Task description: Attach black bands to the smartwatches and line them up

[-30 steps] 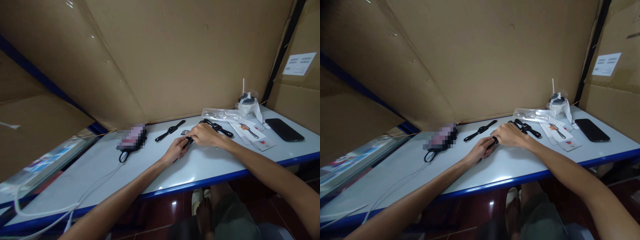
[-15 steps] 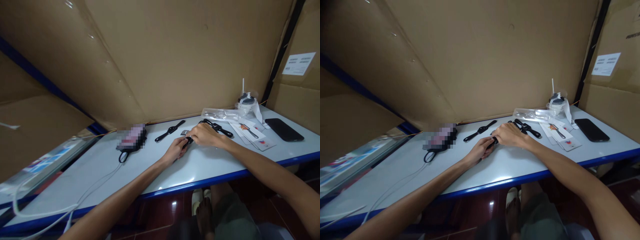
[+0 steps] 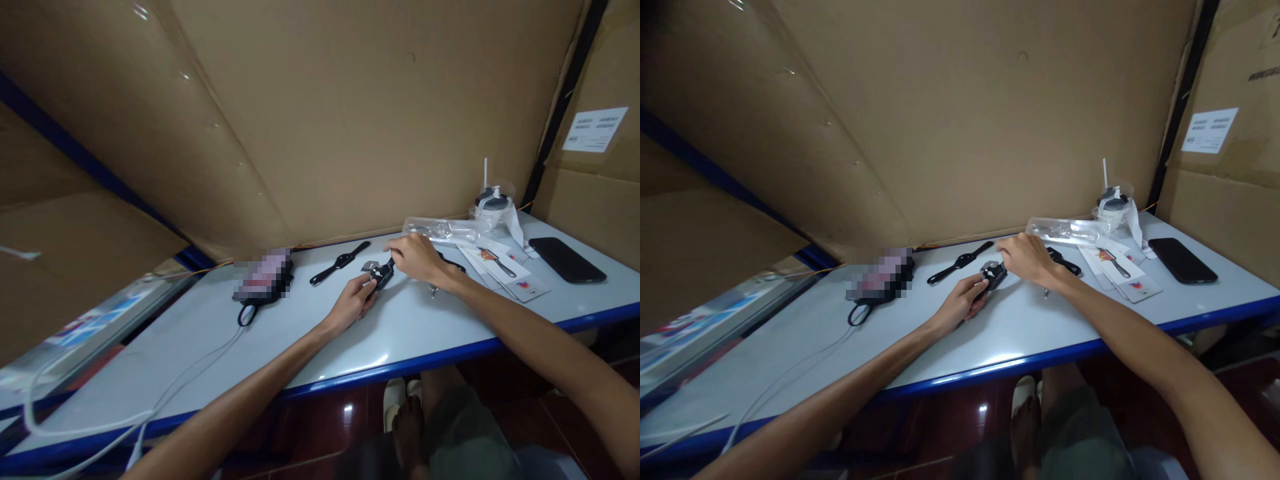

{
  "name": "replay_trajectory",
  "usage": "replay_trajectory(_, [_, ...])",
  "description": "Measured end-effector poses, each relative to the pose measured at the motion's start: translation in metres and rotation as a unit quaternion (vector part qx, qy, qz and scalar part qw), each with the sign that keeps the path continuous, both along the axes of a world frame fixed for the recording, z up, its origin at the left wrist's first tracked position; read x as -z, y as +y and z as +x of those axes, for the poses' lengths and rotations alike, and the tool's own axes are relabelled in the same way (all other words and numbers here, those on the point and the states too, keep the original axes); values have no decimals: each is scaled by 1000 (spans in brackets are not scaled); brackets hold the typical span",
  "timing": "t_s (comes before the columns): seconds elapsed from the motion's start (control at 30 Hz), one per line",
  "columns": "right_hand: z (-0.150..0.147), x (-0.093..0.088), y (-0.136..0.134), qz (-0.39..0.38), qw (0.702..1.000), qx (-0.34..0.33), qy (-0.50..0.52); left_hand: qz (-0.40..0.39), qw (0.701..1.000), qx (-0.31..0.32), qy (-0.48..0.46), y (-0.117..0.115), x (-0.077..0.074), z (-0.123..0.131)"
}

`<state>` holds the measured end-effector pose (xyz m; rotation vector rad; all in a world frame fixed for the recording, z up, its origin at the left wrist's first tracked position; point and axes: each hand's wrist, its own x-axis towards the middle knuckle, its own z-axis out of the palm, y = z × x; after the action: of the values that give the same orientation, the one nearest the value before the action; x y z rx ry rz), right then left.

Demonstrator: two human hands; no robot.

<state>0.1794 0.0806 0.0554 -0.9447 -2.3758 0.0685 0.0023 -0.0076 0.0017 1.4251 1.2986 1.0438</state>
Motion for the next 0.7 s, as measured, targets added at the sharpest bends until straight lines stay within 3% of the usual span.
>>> replay_trajectory(0.4, [-2,8,-4,49,995,-65,-51,27,999,-10,17,-1,0,1])
replay_trajectory(0.7, [-4,9,-4,38,996,-64,-49,28,999,-8,17,-1,0,1])
